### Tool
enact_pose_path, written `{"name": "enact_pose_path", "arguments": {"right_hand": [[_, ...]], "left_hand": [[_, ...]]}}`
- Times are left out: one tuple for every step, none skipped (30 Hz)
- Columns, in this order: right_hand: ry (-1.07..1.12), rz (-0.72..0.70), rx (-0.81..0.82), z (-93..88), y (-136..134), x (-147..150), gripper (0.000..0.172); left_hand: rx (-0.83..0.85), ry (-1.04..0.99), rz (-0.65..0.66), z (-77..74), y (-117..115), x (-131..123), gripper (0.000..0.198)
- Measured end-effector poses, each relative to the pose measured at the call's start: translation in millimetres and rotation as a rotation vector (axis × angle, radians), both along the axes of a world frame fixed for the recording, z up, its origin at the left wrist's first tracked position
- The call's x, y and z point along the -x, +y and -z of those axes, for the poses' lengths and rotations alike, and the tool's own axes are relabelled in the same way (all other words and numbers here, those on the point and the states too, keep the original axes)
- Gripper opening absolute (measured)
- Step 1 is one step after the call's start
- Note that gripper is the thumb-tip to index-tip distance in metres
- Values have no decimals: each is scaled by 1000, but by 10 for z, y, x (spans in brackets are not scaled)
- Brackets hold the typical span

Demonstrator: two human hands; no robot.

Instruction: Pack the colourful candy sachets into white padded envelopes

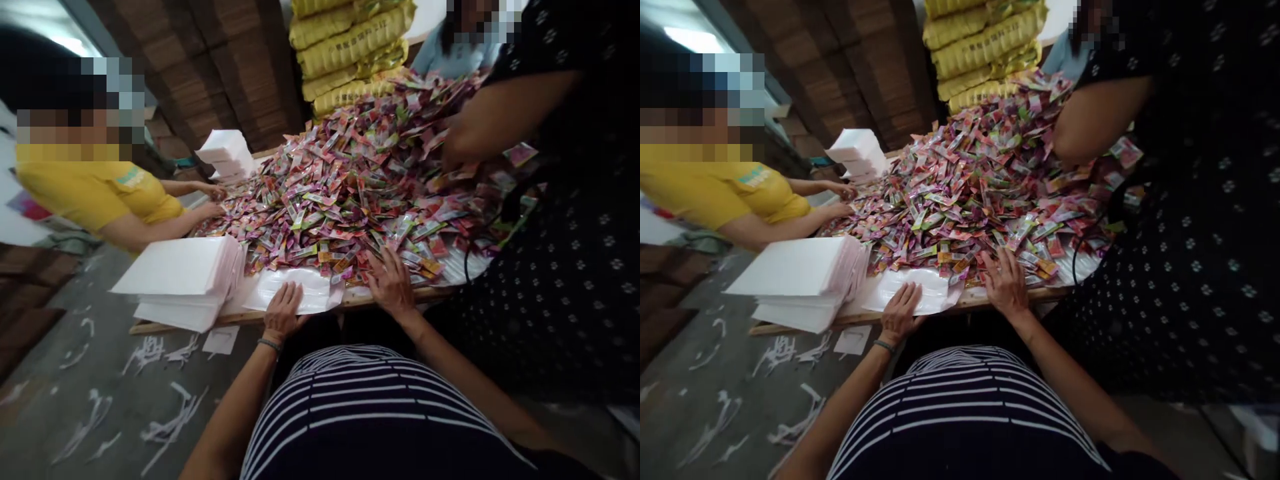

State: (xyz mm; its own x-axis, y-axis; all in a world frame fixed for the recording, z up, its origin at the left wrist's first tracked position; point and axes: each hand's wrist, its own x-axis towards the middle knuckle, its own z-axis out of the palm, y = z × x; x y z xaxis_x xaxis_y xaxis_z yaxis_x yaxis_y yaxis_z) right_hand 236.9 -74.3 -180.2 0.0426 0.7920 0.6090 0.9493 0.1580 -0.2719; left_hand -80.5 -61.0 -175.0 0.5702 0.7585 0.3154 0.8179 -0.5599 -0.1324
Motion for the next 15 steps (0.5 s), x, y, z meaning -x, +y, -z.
{"name": "enact_pose_path", "arguments": {"right_hand": [[-24, -54, -25, -15, -16, 9, 51], [-52, -117, -45, -32, -26, 29, 48], [-84, -188, -56, -52, -29, 61, 46], [-118, -261, -57, -72, -20, 101, 44], [-150, -331, -48, -91, 1, 145, 42], [-174, -389, -29, -107, 36, 186, 39], [-185, -426, -1, -122, 84, 218, 36], [-183, -437, 30, -134, 142, 235, 33], [-169, -426, 57, -145, 203, 237, 29], [-142, -402, 76, -153, 263, 224, 27], [-107, -379, 85, -160, 313, 201, 25], [-76, -368, 86, -164, 349, 175, 22], [-57, -374, 89, -167, 367, 152, 20], [-55, -394, 102, -166, 369, 139, 23], [-71, -421, 133, -162, 357, 137, 27]], "left_hand": [[4, -14, -4, 15, 1, -5, 75], [7, -27, -10, 29, 0, -11, 76], [9, -38, -16, 39, -3, -17, 77], [13, -44, -19, 45, -7, -23, 78], [19, -46, -21, 44, -13, -29, 79], [27, -44, -23, 37, -19, -33, 80], [37, -41, -26, 26, -26, -36, 80], [47, -38, -30, 11, -33, -38, 81], [55, -35, -36, -5, -39, -39, 80], [59, -29, -42, -21, -46, -39, 80], [62, -21, -45, -35, -51, -38, 80], [64, -12, -47, -48, -55, -36, 80], [67, -4, -50, -61, -59, -35, 79], [72, 2, -54, -72, -63, -34, 79], [79, 7, -57, -85, -66, -35, 78]]}}
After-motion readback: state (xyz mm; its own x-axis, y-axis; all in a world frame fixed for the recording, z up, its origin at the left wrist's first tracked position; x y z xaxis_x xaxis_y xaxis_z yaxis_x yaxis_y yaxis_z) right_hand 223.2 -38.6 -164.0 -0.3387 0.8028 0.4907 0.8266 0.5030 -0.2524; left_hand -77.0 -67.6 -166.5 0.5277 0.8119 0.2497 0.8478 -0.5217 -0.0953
